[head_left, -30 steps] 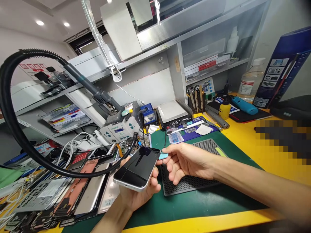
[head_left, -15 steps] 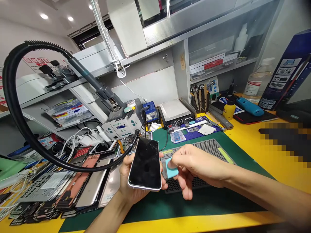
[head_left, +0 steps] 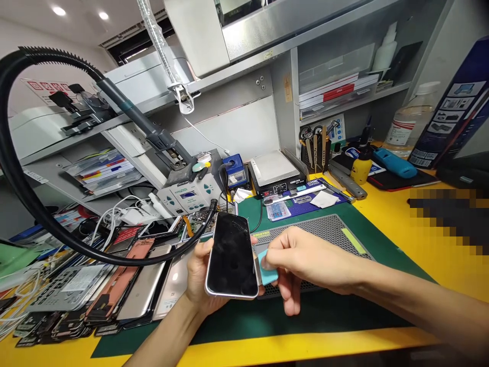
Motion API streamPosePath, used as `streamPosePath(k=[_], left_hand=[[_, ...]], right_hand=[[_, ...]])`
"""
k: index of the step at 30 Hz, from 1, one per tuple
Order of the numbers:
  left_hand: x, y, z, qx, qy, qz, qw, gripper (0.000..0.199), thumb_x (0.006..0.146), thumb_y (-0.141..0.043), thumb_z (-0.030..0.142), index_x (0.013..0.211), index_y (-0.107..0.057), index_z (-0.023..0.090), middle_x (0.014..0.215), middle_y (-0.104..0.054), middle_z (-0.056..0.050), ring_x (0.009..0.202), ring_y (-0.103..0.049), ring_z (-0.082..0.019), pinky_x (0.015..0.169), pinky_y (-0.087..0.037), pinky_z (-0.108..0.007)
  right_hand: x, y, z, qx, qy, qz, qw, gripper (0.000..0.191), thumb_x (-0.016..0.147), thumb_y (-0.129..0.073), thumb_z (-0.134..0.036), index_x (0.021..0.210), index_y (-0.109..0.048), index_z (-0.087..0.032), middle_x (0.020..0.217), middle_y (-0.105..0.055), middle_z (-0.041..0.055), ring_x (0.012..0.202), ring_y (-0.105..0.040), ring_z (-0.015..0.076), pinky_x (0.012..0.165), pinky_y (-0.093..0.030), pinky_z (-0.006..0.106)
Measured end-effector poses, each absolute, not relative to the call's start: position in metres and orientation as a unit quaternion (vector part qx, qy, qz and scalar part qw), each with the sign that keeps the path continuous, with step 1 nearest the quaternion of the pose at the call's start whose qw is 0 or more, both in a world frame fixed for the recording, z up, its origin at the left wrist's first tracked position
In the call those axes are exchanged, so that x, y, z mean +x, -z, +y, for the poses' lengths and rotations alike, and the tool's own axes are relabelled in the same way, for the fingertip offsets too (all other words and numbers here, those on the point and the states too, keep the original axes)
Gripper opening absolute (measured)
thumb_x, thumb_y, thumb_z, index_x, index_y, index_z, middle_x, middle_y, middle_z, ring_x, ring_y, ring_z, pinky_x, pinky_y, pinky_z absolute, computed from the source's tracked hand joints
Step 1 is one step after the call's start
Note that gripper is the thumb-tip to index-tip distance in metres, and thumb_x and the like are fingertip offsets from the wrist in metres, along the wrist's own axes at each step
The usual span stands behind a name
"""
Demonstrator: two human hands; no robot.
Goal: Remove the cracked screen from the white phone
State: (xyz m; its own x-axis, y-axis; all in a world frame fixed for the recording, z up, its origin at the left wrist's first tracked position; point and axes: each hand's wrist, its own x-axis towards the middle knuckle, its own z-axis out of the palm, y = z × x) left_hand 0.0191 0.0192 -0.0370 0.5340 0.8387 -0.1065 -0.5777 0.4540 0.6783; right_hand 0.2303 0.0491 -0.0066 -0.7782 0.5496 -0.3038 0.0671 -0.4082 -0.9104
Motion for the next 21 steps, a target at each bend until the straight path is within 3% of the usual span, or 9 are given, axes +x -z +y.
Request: streamPosePath(k=[7,13,21], left_hand=[[0.0181,0.0376,0.0194,0.289,-0.423,0.22,0.83,0.056,0.081,-0.057,0.052,0.118,-0.069,0.011,0.094,-0.072,-0.012,0.08,-0.07,-0.034,0.072,-0.056,-0.051],[0.0206,0.0352,0.0194,0.3,-0.423,0.218,0.827,0.054,0.082,-0.057,0.051,0.118,-0.069,0.012,0.097,-0.073,-0.012,0.087,-0.069,-0.034,0.079,-0.056,-0.053],[0.0194,0.0396,0.0181,0.316,-0.433,0.225,0.814,0.052,0.081,-0.06,0.044,0.12,-0.069,0.01,0.094,-0.075,-0.013,0.089,-0.07,-0.033,0.085,-0.055,-0.052]], right_hand=[[0.2298,0.0087,0.0494,-0.302,-0.783,-0.523,0.15,0.027,0.074,-0.049,-0.021,0.048,-0.051,-0.018,0.043,-0.059,0.0002,0.037,-0.061,0.0146,0.039,-0.052,0.023],[0.2288,0.0056,0.049,-0.31,-0.766,-0.544,0.143,0.025,0.072,-0.048,-0.023,0.048,-0.053,-0.018,0.043,-0.059,0.0003,0.037,-0.061,0.014,0.04,-0.051,0.023],[0.2285,-0.0008,0.0463,-0.368,-0.697,-0.603,0.124,0.027,0.072,-0.052,-0.026,0.048,-0.042,-0.021,0.039,-0.056,-0.0002,0.038,-0.059,0.0137,0.041,-0.05,0.021]])
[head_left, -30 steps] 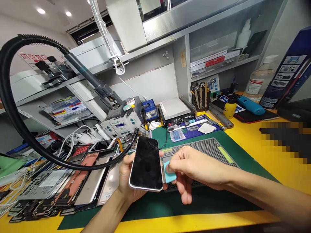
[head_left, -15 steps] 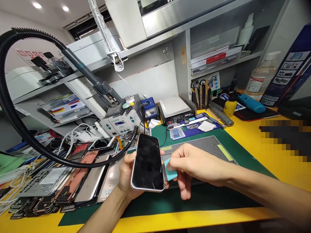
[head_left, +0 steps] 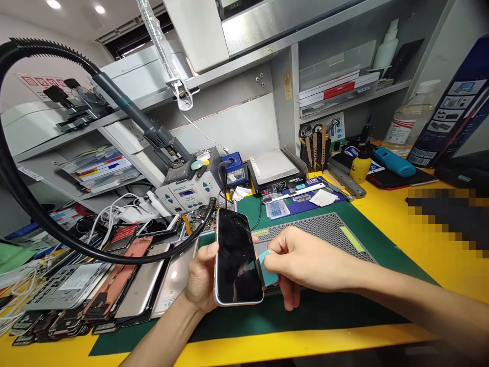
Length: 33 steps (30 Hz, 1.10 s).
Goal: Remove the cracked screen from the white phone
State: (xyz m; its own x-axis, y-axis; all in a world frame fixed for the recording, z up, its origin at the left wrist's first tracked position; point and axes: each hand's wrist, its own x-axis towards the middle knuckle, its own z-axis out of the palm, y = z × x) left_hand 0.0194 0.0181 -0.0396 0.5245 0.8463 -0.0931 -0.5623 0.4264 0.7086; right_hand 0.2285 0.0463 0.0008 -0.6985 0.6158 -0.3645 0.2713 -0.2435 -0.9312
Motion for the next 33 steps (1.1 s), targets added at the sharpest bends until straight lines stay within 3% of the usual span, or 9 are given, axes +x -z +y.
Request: streamPosePath(k=[6,11,14,21,25,33], left_hand=[[0.015,0.042,0.018,0.31,-0.438,0.226,0.813,0.054,0.082,-0.061,0.041,0.125,-0.066,0.009,0.101,-0.074,-0.014,0.088,-0.069,-0.029,0.084,-0.055,-0.045],[0.015,0.036,0.018,0.307,-0.461,0.214,0.804,0.062,0.08,-0.061,0.05,0.125,-0.066,0.008,0.101,-0.074,-0.015,0.089,-0.07,-0.034,0.082,-0.057,-0.049],[0.016,0.034,0.019,0.303,-0.466,0.198,0.807,0.061,0.082,-0.06,0.049,0.126,-0.065,0.007,0.104,-0.075,-0.015,0.093,-0.07,-0.033,0.081,-0.058,-0.043],[0.016,0.037,0.021,0.29,-0.45,0.136,0.833,0.054,0.097,-0.04,0.047,0.13,-0.063,0.01,0.131,-0.066,-0.013,0.116,-0.065,-0.028,0.101,-0.049,-0.037],[0.016,0.041,0.022,0.284,-0.446,0.134,0.838,0.055,0.098,-0.04,0.05,0.131,-0.062,0.011,0.128,-0.068,-0.012,0.115,-0.066,-0.029,0.106,-0.045,-0.039],[0.017,0.045,0.019,0.263,-0.443,0.173,0.839,0.054,0.092,-0.053,0.057,0.13,-0.064,0.021,0.121,-0.071,-0.014,0.108,-0.069,-0.032,0.099,-0.049,-0.041]], right_hand=[[0.234,0.002,0.052,-0.35,-0.731,-0.579,0.09,0.026,0.076,-0.049,-0.021,0.05,-0.053,-0.017,0.046,-0.06,0.0012,0.038,-0.059,0.0141,0.039,-0.051,0.023],[0.241,0.012,0.061,-0.245,-0.831,-0.494,0.077,0.039,0.087,-0.054,-0.035,0.06,-0.066,-0.009,0.054,-0.065,0.0087,0.046,-0.067,0.0163,0.048,-0.056,0.024],[0.241,0.017,0.064,-0.234,-0.858,-0.453,0.065,0.046,0.093,-0.05,-0.036,0.061,-0.065,-0.007,0.055,-0.066,0.0122,0.049,-0.069,0.0182,0.05,-0.058,0.026],[0.237,0.026,0.072,-0.25,-0.903,-0.34,0.084,0.032,0.096,-0.046,-0.021,0.078,-0.068,-0.007,0.061,-0.065,0.0042,0.053,-0.072,0.0194,0.05,-0.061,0.031],[0.236,0.028,0.074,-0.242,-0.895,-0.364,0.086,0.038,0.098,-0.043,-0.026,0.074,-0.066,-0.007,0.064,-0.064,0.0057,0.054,-0.071,0.0188,0.049,-0.061,0.029],[0.236,0.027,0.072,-0.293,-0.824,-0.472,0.106,0.037,0.096,-0.048,-0.037,0.08,-0.068,-0.01,0.062,-0.064,0.004,0.048,-0.068,0.0169,0.043,-0.058,0.027]])
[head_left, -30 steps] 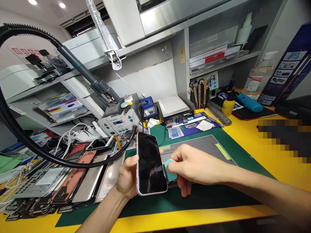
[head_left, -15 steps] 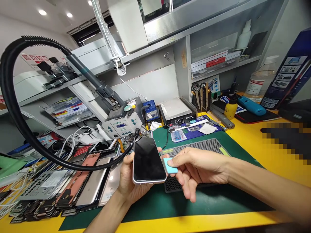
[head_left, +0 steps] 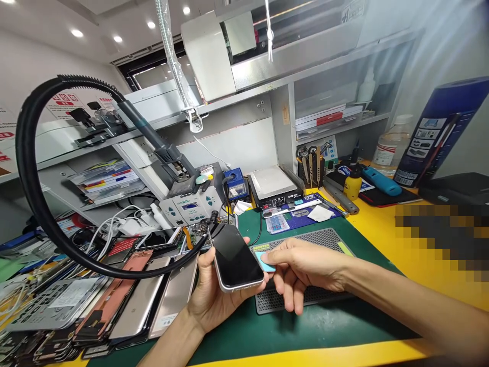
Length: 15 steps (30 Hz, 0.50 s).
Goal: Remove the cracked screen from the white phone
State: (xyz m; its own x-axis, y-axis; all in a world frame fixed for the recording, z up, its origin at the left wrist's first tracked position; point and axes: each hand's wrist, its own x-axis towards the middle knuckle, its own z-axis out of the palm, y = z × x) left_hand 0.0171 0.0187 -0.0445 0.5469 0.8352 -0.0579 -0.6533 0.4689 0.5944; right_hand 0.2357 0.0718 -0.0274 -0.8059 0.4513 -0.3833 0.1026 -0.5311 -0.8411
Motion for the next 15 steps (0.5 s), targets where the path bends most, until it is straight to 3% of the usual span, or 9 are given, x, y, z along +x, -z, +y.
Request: streamPosePath(k=[11,15], left_hand=[[0.0178,0.0466,0.021,0.295,-0.445,0.2,0.822,0.051,0.088,-0.06,0.058,0.125,-0.06,0.024,0.109,-0.074,-0.012,0.1,-0.071,-0.034,0.087,-0.053,-0.044],[0.0188,0.0414,0.02,0.328,-0.457,0.239,0.792,0.052,0.089,-0.058,0.058,0.126,-0.055,0.022,0.112,-0.073,-0.01,0.102,-0.071,-0.034,0.087,-0.052,-0.046]], right_hand=[[0.2387,0.0367,0.0794,-0.352,-0.731,-0.573,0.118,0.049,0.085,-0.062,-0.059,0.07,-0.062,-0.013,0.062,-0.064,0.0044,0.051,-0.067,0.0164,0.042,-0.055,0.024],[0.2434,0.0267,0.0779,-0.411,-0.591,-0.66,0.217,0.048,0.082,-0.065,-0.062,0.07,-0.059,-0.016,0.06,-0.062,0.0022,0.046,-0.059,0.0128,0.037,-0.044,0.02]])
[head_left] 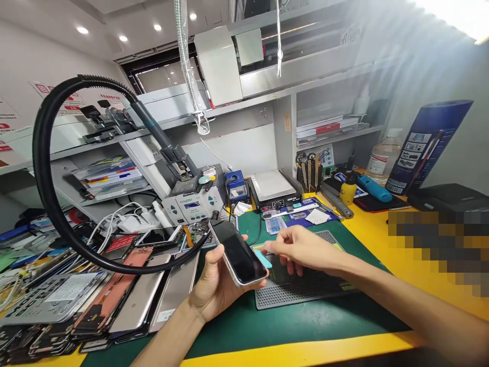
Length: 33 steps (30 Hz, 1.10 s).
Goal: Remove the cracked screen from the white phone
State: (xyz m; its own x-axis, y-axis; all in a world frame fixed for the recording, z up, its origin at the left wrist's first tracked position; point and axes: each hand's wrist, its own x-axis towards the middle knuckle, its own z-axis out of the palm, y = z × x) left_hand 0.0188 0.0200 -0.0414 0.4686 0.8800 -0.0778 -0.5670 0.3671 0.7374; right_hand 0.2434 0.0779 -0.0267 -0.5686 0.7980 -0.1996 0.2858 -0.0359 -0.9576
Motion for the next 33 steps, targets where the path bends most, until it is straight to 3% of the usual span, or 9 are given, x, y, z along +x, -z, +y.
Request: streamPosePath(k=[2,5,9,16,24,33], left_hand=[[0.019,0.039,0.02,0.334,-0.466,0.246,0.782,0.046,0.091,-0.058,0.053,0.124,-0.055,0.021,0.114,-0.073,-0.009,0.101,-0.071,-0.031,0.089,-0.052,-0.047],[0.02,0.039,0.02,0.341,-0.482,0.25,0.767,0.037,0.095,-0.058,0.044,0.125,-0.054,0.024,0.117,-0.072,-0.006,0.104,-0.069,-0.026,0.092,-0.052,-0.045],[0.021,0.04,0.019,0.364,-0.491,0.257,0.748,0.039,0.096,-0.058,0.037,0.132,-0.05,0.026,0.119,-0.07,-0.005,0.117,-0.063,-0.026,0.099,-0.049,-0.042],[0.019,0.04,0.018,0.405,-0.482,0.287,0.722,0.04,0.09,-0.068,0.029,0.125,-0.049,0.028,0.112,-0.068,-0.004,0.115,-0.063,-0.027,0.099,-0.049,-0.049],[0.022,0.041,0.016,0.481,-0.447,0.308,0.689,0.051,0.089,-0.07,0.033,0.131,-0.043,0.025,0.126,-0.062,-0.011,0.116,-0.061,-0.031,0.093,-0.053,-0.049],[0.023,0.042,0.017,0.47,-0.447,0.334,0.684,0.061,0.082,-0.077,0.035,0.132,-0.044,0.028,0.128,-0.059,-0.01,0.116,-0.061,-0.031,0.09,-0.054,-0.046]], right_hand=[[0.245,0.017,0.073,-0.395,-0.571,-0.673,0.255,0.046,0.081,-0.066,-0.062,0.077,-0.062,-0.017,0.066,-0.064,0.0025,0.054,-0.061,0.0146,0.045,-0.048,0.023],[0.243,0.004,0.063,-0.35,-0.58,-0.695,0.24,0.043,0.077,-0.075,-0.055,0.097,-0.068,-0.018,0.085,-0.069,0.0047,0.078,-0.066,0.02,0.067,-0.053,0.03],[0.237,0.0,0.056,-0.363,-0.551,-0.72,0.215,0.062,0.064,-0.086,-0.046,0.117,-0.066,-0.02,0.106,-0.069,0.006,0.099,-0.064,0.0256,0.086,-0.048,0.034],[0.232,0.01,0.062,-0.329,-0.598,-0.706,0.192,0.064,0.062,-0.089,-0.043,0.116,-0.065,-0.019,0.103,-0.066,0.0038,0.099,-0.061,0.023,0.088,-0.047,0.034],[0.232,0.029,0.067,-0.33,-0.668,-0.644,0.174,0.079,0.054,-0.094,-0.03,0.121,-0.054,-0.02,0.097,-0.057,-0.0021,0.092,-0.057,0.0169,0.078,-0.048,0.029],[0.236,0.032,0.066,-0.318,-0.649,-0.664,0.191,0.07,0.057,-0.088,-0.025,0.117,-0.052,-0.02,0.097,-0.054,-0.0025,0.084,-0.054,0.0135,0.071,-0.047,0.027]])
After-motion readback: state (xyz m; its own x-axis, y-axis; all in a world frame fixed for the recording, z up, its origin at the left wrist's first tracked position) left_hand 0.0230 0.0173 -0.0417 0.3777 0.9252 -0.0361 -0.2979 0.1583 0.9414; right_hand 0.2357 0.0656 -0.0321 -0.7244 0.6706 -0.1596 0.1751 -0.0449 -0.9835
